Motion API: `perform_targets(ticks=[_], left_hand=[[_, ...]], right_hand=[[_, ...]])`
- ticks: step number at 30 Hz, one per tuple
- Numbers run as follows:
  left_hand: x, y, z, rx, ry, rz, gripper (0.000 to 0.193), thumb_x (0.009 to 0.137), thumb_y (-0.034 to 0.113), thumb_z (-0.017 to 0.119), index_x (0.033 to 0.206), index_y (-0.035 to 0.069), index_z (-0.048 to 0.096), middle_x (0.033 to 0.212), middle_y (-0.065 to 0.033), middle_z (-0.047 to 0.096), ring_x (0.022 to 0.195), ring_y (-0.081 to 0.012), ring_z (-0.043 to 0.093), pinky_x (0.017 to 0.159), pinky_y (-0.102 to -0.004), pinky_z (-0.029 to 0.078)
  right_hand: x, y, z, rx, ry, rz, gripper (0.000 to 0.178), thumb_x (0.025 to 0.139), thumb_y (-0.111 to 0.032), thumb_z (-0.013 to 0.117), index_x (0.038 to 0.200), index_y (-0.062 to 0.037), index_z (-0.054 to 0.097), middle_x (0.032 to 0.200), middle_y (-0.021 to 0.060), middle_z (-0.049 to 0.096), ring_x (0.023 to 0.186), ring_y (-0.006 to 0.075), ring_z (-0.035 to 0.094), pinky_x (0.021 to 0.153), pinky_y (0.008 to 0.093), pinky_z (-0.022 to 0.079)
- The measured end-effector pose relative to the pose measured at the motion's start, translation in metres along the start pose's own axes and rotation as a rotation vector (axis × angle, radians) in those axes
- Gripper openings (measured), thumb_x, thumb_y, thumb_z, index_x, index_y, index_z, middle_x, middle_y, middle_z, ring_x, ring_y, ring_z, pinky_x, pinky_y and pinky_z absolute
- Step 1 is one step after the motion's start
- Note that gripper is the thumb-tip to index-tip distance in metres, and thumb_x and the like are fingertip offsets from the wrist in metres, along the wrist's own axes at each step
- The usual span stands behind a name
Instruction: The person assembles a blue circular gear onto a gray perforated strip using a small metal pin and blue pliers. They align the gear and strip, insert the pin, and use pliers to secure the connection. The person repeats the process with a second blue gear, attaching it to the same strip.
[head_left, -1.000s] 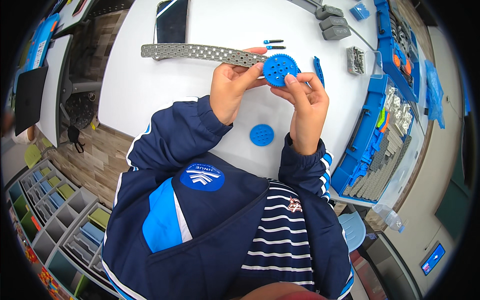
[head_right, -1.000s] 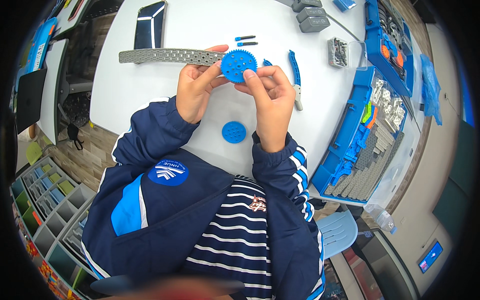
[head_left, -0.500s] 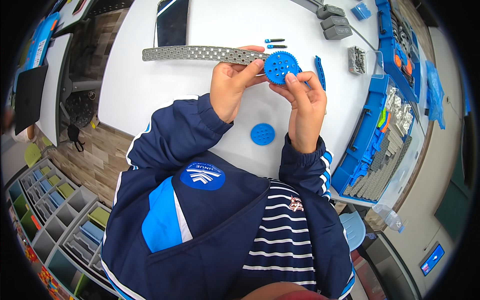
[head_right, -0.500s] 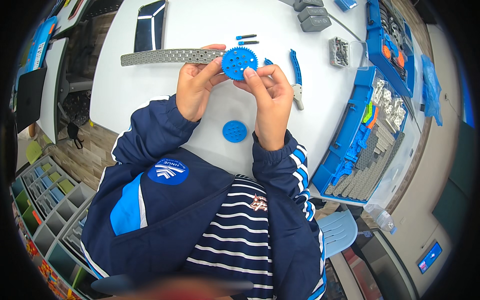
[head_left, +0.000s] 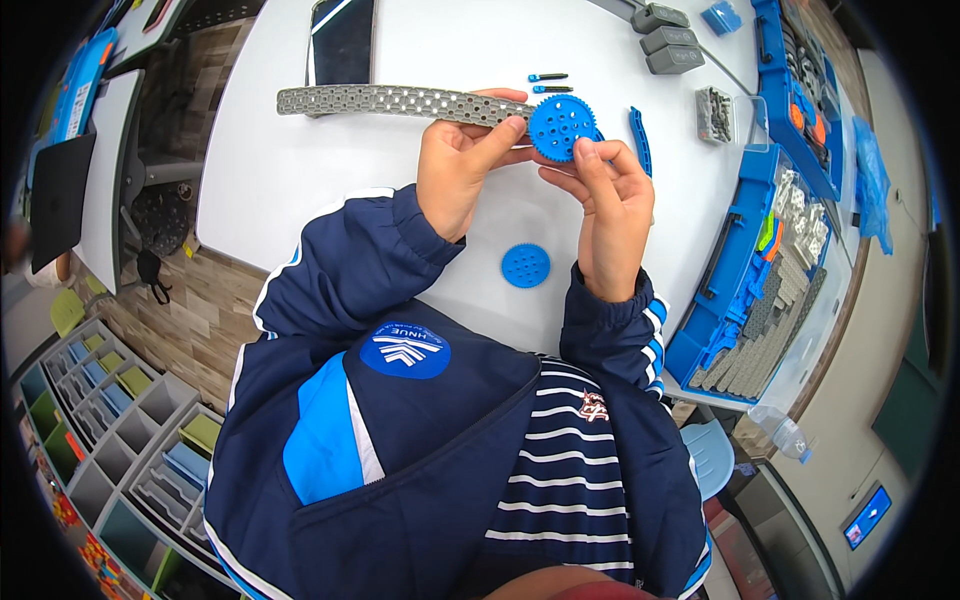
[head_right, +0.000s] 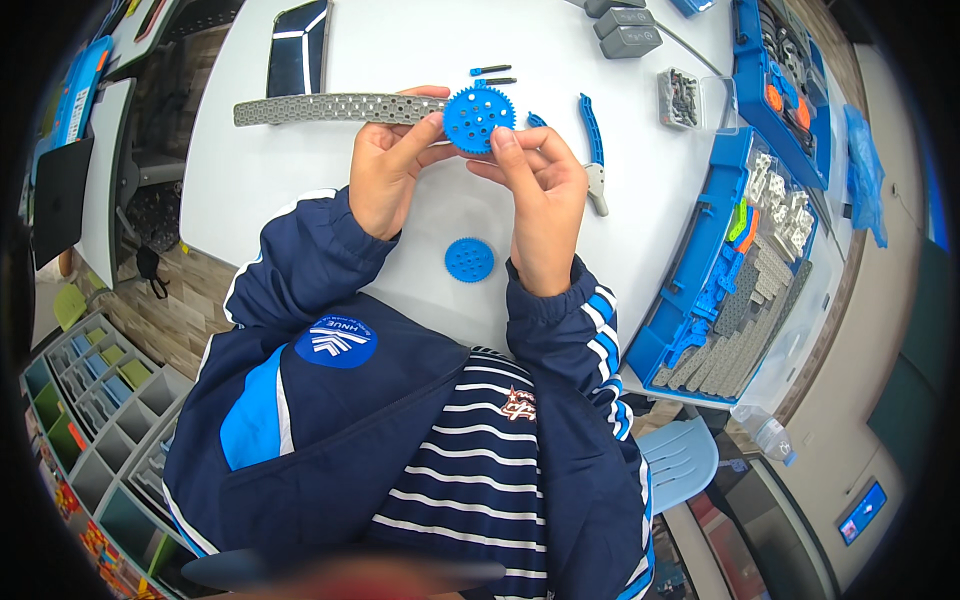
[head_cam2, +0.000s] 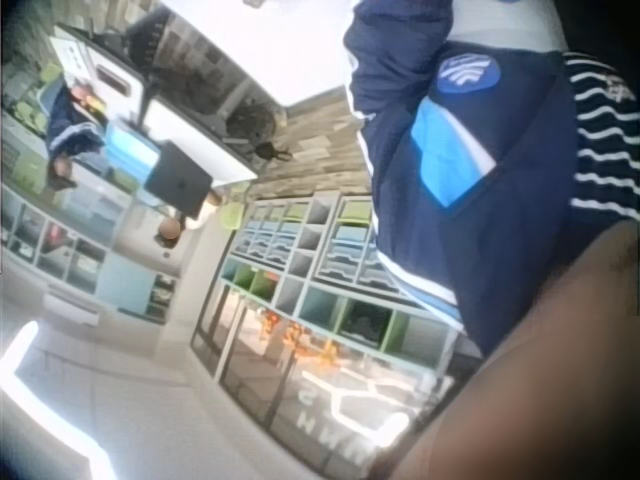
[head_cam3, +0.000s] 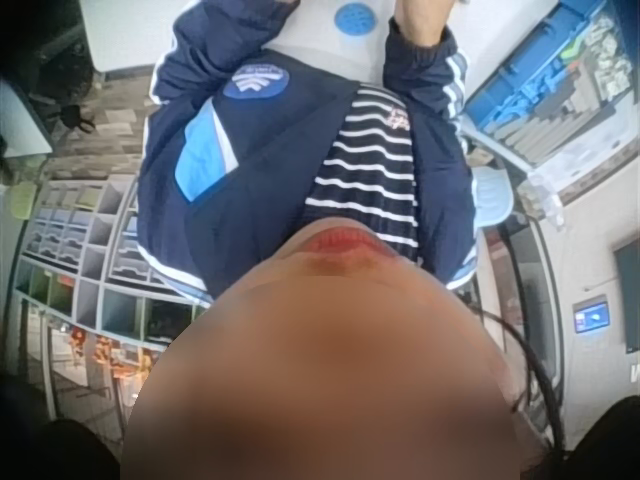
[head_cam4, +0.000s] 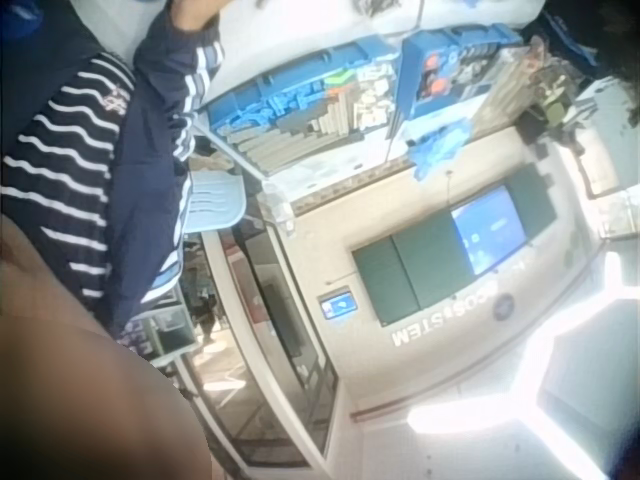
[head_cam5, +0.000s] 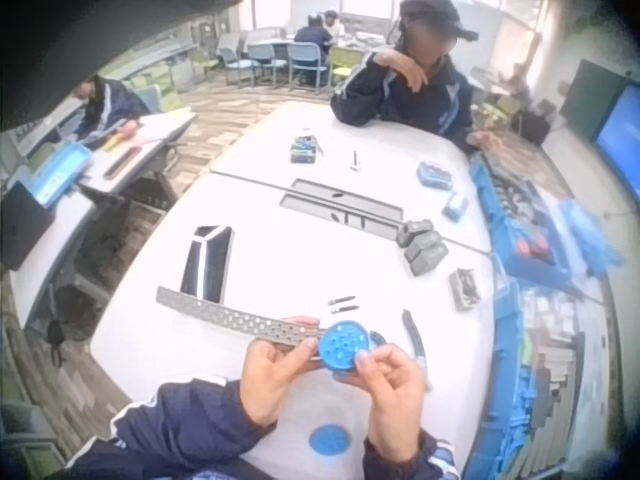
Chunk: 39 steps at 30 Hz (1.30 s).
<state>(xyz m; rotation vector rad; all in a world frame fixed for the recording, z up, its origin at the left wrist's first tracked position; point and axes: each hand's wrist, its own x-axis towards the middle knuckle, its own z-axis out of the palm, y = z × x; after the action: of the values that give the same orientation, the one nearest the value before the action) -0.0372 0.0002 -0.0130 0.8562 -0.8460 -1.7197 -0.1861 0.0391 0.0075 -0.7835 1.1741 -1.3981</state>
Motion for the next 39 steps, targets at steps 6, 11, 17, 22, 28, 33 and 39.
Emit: perform_targets(ticks=[6, 11, 17, 22, 28, 33, 39], left_hand=[[-0.0006, 0.0, -0.0011, 0.012, -0.004, -0.02, 0.032, 0.098, 0.013, 0.057, 0.127, 0.0, 0.055, 0.11, -0.0102, 0.069, 0.103, -0.018, 0.066, 0.09, -0.037, 0.054], [-0.0008, 0.0007, -0.0007, -0.008, -0.02, -0.013, 0.034, 0.097, 0.015, 0.059, 0.128, 0.0, 0.054, 0.114, -0.0113, 0.067, 0.106, -0.0189, 0.064, 0.092, -0.0379, 0.053], [-0.0016, 0.0028, -0.0002, 0.008, -0.028, -0.03, 0.042, 0.092, 0.018, 0.068, 0.128, 0.001, 0.053, 0.113, -0.0113, 0.065, 0.105, -0.0186, 0.063, 0.094, -0.0395, 0.051], [-0.0013, 0.0025, -0.0012, 0.027, -0.036, -0.045, 0.042, 0.091, 0.018, 0.069, 0.126, 0.002, 0.053, 0.111, -0.0104, 0.065, 0.105, -0.0174, 0.063, 0.095, -0.0397, 0.051], [0.0011, 0.0011, -0.0038, -0.046, -0.038, -0.044, 0.039, 0.088, 0.013, 0.072, 0.121, 0.0, 0.055, 0.105, -0.01, 0.067, 0.1, -0.0162, 0.065, 0.091, -0.0356, 0.053], [0.002, 0.0004, -0.0043, -0.049, -0.077, -0.051, 0.039, 0.088, 0.013, 0.072, 0.122, -0.002, 0.058, 0.106, -0.0107, 0.068, 0.1, -0.0161, 0.065, 0.092, -0.0333, 0.053], [0.0016, 0.0008, -0.0055, -0.051, -0.109, -0.068, 0.041, 0.089, 0.017, 0.071, 0.123, -0.003, 0.06, 0.11, -0.0121, 0.068, 0.103, -0.0171, 0.065, 0.095, -0.0348, 0.052]], right_hand=[[-0.0004, 0.0021, 0.0008, 0.007, 0.002, -0.012, 0.015, 0.098, -0.015, 0.06, 0.09, -0.0014, 0.06, 0.094, 0.0159, 0.071, 0.088, 0.0259, 0.073, 0.081, 0.0366, 0.06], [-0.0008, 0.0045, 0.0012, -0.033, 0.033, -0.032, 0.015, 0.097, -0.015, 0.061, 0.089, -0.0016, 0.06, 0.092, 0.015, 0.071, 0.084, 0.0237, 0.073, 0.081, 0.0372, 0.06], [-0.001, 0.0056, 0.0017, -0.028, 0.039, -0.045, 0.015, 0.097, -0.014, 0.062, 0.088, -0.0021, 0.059, 0.09, 0.0138, 0.071, 0.083, 0.0228, 0.073, 0.082, 0.0374, 0.059], [-0.0001, 0.0035, 0.0003, -0.027, 0.02, -0.009, 0.015, 0.097, -0.015, 0.062, 0.087, -0.0026, 0.059, 0.09, 0.0137, 0.071, 0.084, 0.0224, 0.072, 0.083, 0.037, 0.059], [-0.0002, -0.0005, -0.0005, -0.014, -0.024, 0.017, 0.015, 0.096, -0.013, 0.061, 0.085, -0.003, 0.06, 0.09, 0.0125, 0.071, 0.083, 0.0203, 0.071, 0.083, 0.0368, 0.059], [-0.0009, -0.0024, 0.0, 0.019, -0.041, 0.021, 0.013, 0.095, -0.012, 0.06, 0.085, -0.0035, 0.06, 0.089, 0.0098, 0.069, 0.083, 0.0173, 0.069, 0.083, 0.0375, 0.059], [-0.0001, -0.0018, -0.0017, 0.001, -0.045, 0.0, 0.012, 0.095, -0.011, 0.06, 0.084, -0.0046, 0.058, 0.089, 0.0085, 0.069, 0.083, 0.0161, 0.069, 0.083, 0.0379, 0.06]])
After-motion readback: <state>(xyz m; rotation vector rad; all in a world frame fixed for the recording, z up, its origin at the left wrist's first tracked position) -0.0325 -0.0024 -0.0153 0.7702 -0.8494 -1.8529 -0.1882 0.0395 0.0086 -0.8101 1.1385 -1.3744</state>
